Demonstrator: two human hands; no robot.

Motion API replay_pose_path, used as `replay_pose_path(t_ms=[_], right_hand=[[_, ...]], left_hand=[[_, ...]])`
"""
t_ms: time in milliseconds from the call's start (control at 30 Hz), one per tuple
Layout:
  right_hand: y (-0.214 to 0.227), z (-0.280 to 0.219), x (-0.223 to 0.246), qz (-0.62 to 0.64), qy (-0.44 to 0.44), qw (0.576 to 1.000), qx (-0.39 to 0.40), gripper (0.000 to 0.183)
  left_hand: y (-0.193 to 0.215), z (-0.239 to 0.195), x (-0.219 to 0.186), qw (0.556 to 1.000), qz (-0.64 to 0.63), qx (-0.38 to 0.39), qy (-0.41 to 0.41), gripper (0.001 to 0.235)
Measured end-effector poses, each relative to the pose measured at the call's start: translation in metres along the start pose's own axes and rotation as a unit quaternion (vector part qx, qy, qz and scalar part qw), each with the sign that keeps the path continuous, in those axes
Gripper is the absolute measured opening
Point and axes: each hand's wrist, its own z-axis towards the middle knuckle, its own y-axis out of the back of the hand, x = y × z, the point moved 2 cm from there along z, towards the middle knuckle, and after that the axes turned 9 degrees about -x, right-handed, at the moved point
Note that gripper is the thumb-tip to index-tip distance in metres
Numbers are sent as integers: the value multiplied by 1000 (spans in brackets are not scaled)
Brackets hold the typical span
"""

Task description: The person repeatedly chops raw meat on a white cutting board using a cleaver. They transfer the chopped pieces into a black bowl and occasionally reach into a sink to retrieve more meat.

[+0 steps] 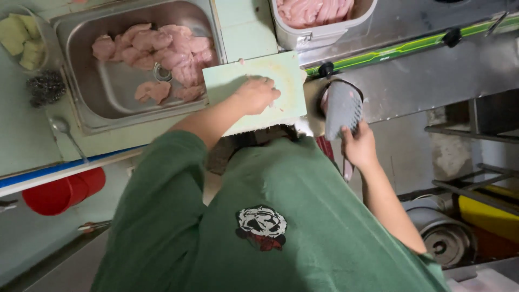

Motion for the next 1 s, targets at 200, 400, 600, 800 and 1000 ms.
replay_pose_path(t_ms=[200,400,600,800,1000], right_hand=[[16,-32,8,155,-164,974,-3,14],[5,-33,24,225,-177,958,-14,25],[-2,-38,47,167,-157,973,0,29],[-3,-53,51,117,-170,978,-14,16],[-5,-63,64,-124,-171,977,21,30]], left_hand=[[153,62,-21,966,-211,-150,14,21],[199,172,-6,850,-237,-470,37,12],[134,131,30,885,-37,-379,267,30],[52,-6,178,851,-104,-441,266,20],[-140,-104,370,843,247,-196,435,23]])
